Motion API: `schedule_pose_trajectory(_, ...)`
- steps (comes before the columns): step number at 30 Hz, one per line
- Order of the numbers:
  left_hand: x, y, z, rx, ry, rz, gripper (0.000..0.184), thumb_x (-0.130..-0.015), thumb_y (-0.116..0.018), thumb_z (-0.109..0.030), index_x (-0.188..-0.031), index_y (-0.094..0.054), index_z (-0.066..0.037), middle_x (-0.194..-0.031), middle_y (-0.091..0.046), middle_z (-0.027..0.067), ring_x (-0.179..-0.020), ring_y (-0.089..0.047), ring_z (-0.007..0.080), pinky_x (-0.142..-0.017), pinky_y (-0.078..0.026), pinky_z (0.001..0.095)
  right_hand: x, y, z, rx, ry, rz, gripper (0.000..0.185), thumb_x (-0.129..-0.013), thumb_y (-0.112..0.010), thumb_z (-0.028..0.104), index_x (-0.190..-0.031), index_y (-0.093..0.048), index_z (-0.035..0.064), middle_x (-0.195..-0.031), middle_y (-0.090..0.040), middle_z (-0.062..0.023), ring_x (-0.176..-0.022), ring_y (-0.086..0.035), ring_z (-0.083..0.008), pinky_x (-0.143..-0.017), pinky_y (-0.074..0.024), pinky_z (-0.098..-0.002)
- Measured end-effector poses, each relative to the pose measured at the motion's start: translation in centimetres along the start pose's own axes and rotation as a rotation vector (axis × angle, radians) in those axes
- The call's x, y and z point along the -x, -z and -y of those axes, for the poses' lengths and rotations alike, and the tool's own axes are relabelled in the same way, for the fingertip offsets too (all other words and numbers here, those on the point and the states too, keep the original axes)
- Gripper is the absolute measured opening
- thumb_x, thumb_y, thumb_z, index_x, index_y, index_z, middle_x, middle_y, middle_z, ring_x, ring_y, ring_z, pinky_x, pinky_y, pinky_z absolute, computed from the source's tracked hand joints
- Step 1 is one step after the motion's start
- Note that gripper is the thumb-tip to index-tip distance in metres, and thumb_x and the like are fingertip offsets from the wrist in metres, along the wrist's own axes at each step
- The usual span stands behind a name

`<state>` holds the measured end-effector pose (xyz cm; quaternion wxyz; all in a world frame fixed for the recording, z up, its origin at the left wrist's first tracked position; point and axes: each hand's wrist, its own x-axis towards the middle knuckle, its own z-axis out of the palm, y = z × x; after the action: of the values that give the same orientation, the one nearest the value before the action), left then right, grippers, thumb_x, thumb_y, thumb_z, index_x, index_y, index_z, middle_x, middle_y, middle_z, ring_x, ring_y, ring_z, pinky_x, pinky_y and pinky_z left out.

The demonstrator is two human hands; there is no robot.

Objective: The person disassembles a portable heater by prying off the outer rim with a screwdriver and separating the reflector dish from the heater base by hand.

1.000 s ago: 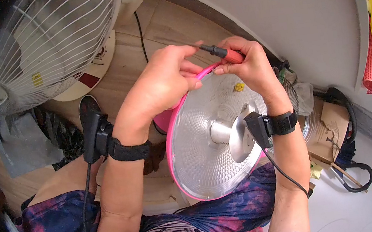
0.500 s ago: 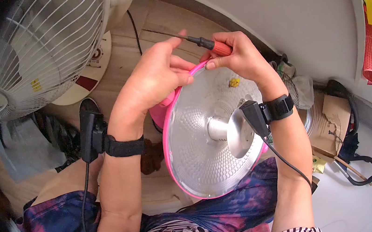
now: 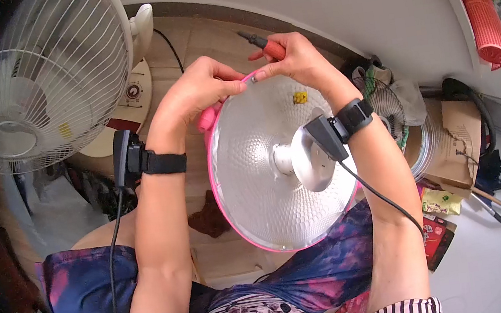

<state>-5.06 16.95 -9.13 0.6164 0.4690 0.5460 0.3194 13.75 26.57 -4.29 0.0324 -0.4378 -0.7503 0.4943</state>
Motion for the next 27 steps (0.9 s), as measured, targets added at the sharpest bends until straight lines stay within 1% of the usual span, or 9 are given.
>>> schedule_pose_trajectory(2, -0.1, 0.1, 0.2, 0.043, 0.018, 0.014, 0.028, -0.075, -0.07, -0.015, -0.096, -0.071, 0.004, -0.076, -0.066, 0.0074, -0.064, -0.053, 0.0118, -0.058, -0.045, 0.0287, 0.5, 0.4, 0.0, -0.028, 0.009, -0.075, 0.039, -0.071, -0.082, 0.019, -0.067, -0.045, 0.0072, -0.064, -0.04, 0.0044, -0.067, -0.048, -0.0065, -0.058, -0.0393, -0.0202)
schedule_pose_trajectory(6, 0.0, 0.0, -0.3, 0.078, 0.119, -0.015, 0.029, -0.073, -0.07, -0.014, -0.096, -0.071, 0.003, -0.078, -0.066, 0.0091, -0.068, -0.054, 0.0148, -0.062, -0.046, 0.0299, 2.3, 2.0, 0.4, 0.141, -0.118, -0.357, 0.041, -0.078, -0.076, 0.029, -0.063, -0.043, 0.0084, -0.058, -0.036, 0.0065, -0.059, -0.04, -0.0033, -0.051, -0.0343, -0.0234)
schedule_pose_trajectory(7, 0.2, 0.0, -0.4, 0.08, 0.116, -0.022, 0.03, -0.073, -0.07, -0.014, -0.096, -0.071, 0.004, -0.079, -0.066, 0.0096, -0.068, -0.054, 0.0153, -0.062, -0.047, 0.0302, 3.0, 2.2, 0.6, 0.15, -0.089, -0.415, 0.05, -0.08, -0.073, 0.034, -0.059, -0.038, 0.0047, -0.056, -0.035, 0.0023, -0.055, -0.028, -0.0101, -0.047, -0.0285, -0.0278)
schedule_pose_trajectory(10, 0.2, -0.1, -0.5, 0.087, 0.102, -0.03, 0.03, -0.072, -0.069, -0.014, -0.096, -0.07, 0.005, -0.079, -0.066, 0.0109, -0.069, -0.055, 0.0161, -0.063, -0.047, 0.0307, 6.5, 2.8, 3.5, 0.387, -0.024, -0.41, 0.045, -0.081, -0.072, 0.032, -0.063, -0.043, 0.0019, -0.055, -0.037, -0.001, -0.054, -0.033, -0.0107, -0.048, -0.0314, -0.0289)
schedule_pose_trajectory(11, 0.2, -0.1, -0.4, 0.088, 0.099, -0.025, 0.03, -0.072, -0.069, -0.014, -0.096, -0.07, 0.005, -0.08, -0.066, 0.0113, -0.069, -0.055, 0.0161, -0.063, -0.047, 0.0308, 7.7, 2.7, 3.9, 0.461, 0.029, -0.411, 0.035, -0.081, -0.071, 0.028, -0.072, -0.054, -0.0008, -0.056, -0.045, -0.0053, -0.054, -0.041, -0.0119, -0.051, -0.0386, -0.0291)
schedule_pose_trajectory(14, -0.2, -0.1, -0.1, 0.08, 0.105, -0.024, 0.03, -0.072, -0.069, -0.013, -0.096, -0.07, 0.004, -0.08, -0.067, 0.0118, -0.071, -0.057, 0.0163, -0.063, -0.047, 0.031, 11.4, 2.1, 4.5, 0.392, 0.072, -0.452, 0.028, -0.08, -0.072, 0.023, -0.083, -0.061, -0.0017, -0.061, -0.056, -0.0078, -0.058, -0.052, -0.0133, -0.058, -0.046, -0.0286)
schedule_pose_trajectory(15, -0.3, -0.1, 0.0, 0.075, 0.107, -0.027, 0.03, -0.072, -0.068, -0.013, -0.096, -0.07, 0.004, -0.081, -0.067, 0.0119, -0.072, -0.058, 0.0163, -0.064, -0.048, 0.0311, 12.5, 2.1, 4.6, 0.415, 0.034, -0.429, 0.024, -0.08, -0.072, 0.018, -0.091, -0.063, -0.0022, -0.068, -0.062, -0.0094, -0.064, -0.059, -0.0126, -0.064, -0.049, -0.0263)
schedule_pose_trajectory(19, -0.6, 0.0, 0.4, 0.071, 0.023, 0.023, 0.03, -0.074, -0.071, -0.016, -0.095, -0.071, 0.004, -0.081, -0.068, 0.0114, -0.072, -0.06, 0.0167, -0.063, -0.048, 0.0307, 14.6, 1.0, 4.2, 0.356, 0.027, -0.435, 0.022, -0.079, -0.071, 0.011, -0.097, -0.066, -0.0012, -0.072, -0.066, -0.0104, -0.066, -0.062, -0.0101, -0.065, -0.0494, -0.0233)
schedule_pose_trajectory(27, -1.2, 0.0, 0.3, -0.005, -0.016, 0.024, 0.03, -0.074, -0.074, -0.018, -0.093, -0.071, 0.005, -0.08, -0.068, 0.0106, -0.07, -0.06, 0.0167, -0.063, -0.048, 0.0295, 14.3, 0.3, 4.6, 0.424, 0.091, -0.425, 0.02, -0.08, -0.07, 0.011, -0.095, -0.067, -0.0018, -0.072, -0.066, -0.0089, -0.065, -0.062, -0.011, -0.063, -0.049, -0.023)
